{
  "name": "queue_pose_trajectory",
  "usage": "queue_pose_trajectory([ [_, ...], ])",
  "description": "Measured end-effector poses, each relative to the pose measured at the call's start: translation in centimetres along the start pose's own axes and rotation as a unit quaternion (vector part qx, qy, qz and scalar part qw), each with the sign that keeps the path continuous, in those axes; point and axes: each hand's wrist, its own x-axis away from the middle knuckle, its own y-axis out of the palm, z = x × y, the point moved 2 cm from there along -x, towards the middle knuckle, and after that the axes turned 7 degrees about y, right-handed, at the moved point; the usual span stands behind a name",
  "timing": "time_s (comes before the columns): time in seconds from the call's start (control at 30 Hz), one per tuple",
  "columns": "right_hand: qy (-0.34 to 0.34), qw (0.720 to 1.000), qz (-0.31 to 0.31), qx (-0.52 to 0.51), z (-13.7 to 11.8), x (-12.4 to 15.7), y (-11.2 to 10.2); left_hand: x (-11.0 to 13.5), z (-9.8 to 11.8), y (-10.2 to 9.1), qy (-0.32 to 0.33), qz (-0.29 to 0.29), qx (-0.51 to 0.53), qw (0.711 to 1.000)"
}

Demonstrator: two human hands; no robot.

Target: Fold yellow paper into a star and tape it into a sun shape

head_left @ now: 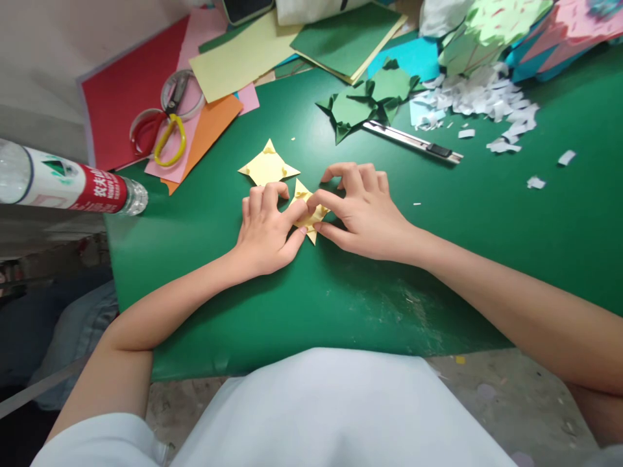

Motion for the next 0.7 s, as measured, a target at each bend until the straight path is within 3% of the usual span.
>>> queue_pose_trajectory([
  [0.7,-0.001,0.999,-0.036,-0.031,0.37,0.06,-0.59,0.02,-0.20,-0.18,0.002,-0.001,0.009,1.000],
])
